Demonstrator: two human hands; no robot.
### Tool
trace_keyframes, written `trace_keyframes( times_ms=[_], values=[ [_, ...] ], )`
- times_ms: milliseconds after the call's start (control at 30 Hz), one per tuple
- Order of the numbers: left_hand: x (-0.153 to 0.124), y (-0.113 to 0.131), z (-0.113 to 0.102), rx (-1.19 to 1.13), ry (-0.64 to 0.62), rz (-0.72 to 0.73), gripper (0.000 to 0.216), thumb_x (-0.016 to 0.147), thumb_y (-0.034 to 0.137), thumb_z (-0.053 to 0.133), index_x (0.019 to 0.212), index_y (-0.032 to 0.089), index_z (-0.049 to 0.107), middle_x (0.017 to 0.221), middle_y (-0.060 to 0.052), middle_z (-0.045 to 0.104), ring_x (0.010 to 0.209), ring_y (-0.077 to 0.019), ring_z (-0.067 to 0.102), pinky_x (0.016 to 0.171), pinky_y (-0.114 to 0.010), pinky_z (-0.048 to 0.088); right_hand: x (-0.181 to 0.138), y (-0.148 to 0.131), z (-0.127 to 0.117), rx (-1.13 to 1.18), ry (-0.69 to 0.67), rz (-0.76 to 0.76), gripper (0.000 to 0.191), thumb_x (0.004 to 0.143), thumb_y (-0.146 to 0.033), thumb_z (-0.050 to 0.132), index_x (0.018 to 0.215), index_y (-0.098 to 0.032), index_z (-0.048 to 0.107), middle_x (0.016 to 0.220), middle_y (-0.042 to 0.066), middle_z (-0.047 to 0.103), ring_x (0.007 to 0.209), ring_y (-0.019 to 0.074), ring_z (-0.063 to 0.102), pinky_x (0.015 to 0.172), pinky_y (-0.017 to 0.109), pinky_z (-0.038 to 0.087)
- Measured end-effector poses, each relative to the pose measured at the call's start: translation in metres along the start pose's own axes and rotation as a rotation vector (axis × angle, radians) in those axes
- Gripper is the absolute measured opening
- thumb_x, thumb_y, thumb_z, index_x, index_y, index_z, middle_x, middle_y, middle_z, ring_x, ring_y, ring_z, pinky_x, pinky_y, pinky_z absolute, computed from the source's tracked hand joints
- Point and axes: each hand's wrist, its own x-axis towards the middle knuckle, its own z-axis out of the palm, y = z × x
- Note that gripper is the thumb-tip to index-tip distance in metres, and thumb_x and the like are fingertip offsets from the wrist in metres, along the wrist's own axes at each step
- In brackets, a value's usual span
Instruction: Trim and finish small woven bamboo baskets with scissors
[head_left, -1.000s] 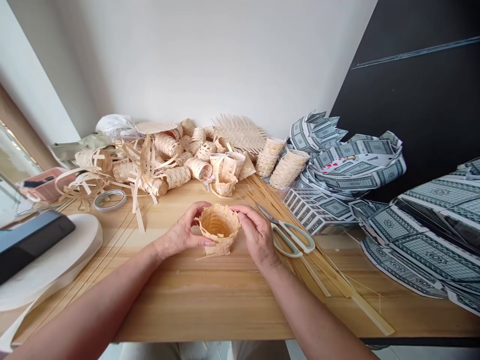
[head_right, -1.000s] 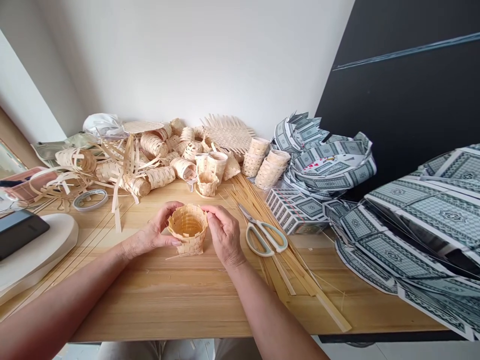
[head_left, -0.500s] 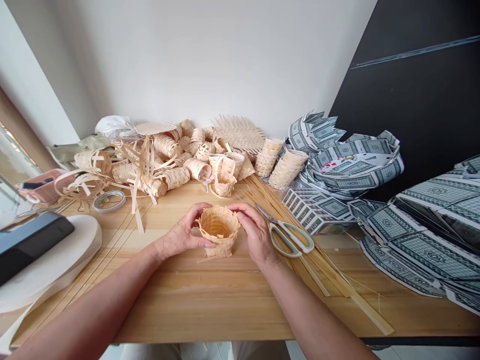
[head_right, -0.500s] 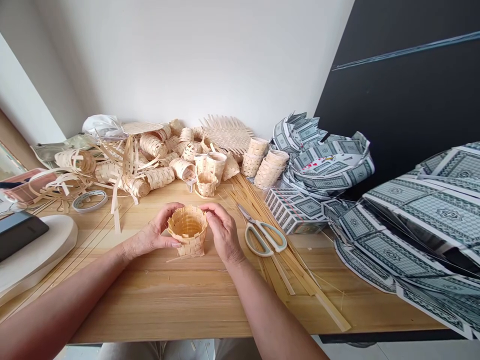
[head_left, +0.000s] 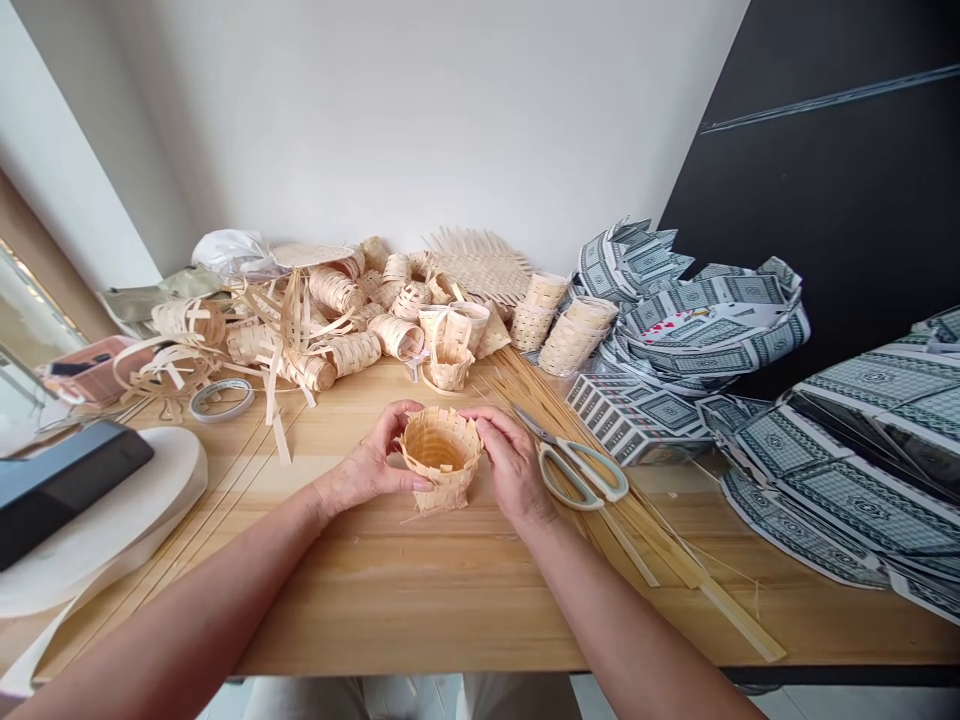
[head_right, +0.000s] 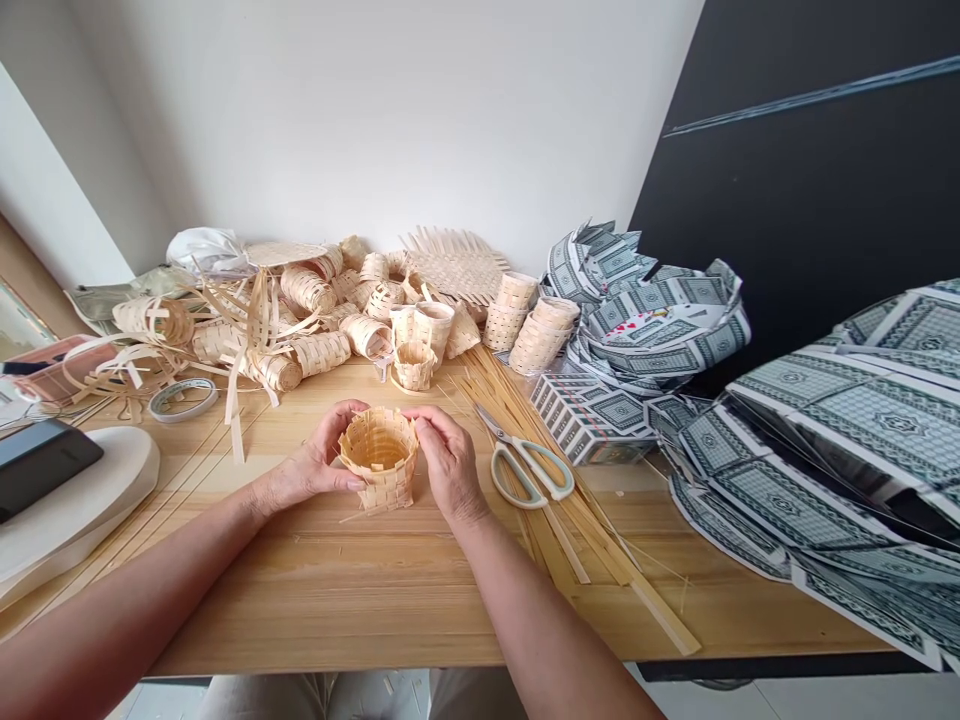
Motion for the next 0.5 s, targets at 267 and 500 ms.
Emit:
trace_keyframes(
  times_ms=[267, 500],
  values=[
    [-0.0027, 0.0029, -0.004, 0.024, -0.03, -0.001, 0.063, 0.062, 0.045, 0.074, 0.115, 0.023, 0.046, 0.113, -0.007, 0.053, 0.108, -0.0249, 0.048, 0.09, -0.037, 0.04, 0.0004, 0.0043, -0.0003, 0.05, 0.002, -0.021, 0.019, 0.085, -0.026, 0.047, 0.082, -0.023, 0.066, 0.086, 0.0, 0.068, 0.086, 0.019, 0.06, 0.078, 0.029, 0.045],
    [-0.0006, 0.0049, -0.0059, -0.252, 0.039, -0.077, 0.036, 0.085, 0.05, 0.046, 0.097, 0.02, 0.06, 0.097, -0.005, 0.058, 0.093, -0.019, 0.052, 0.081, -0.031, 0.042, -0.0004, 0.0071, -0.0007, 0.127, -0.048, -0.025, 0.024, 0.089, -0.032, 0.044, 0.085, -0.024, 0.066, 0.09, 0.001, 0.067, 0.091, 0.0197, 0.059, 0.083, 0.03, 0.043]
  ],
)
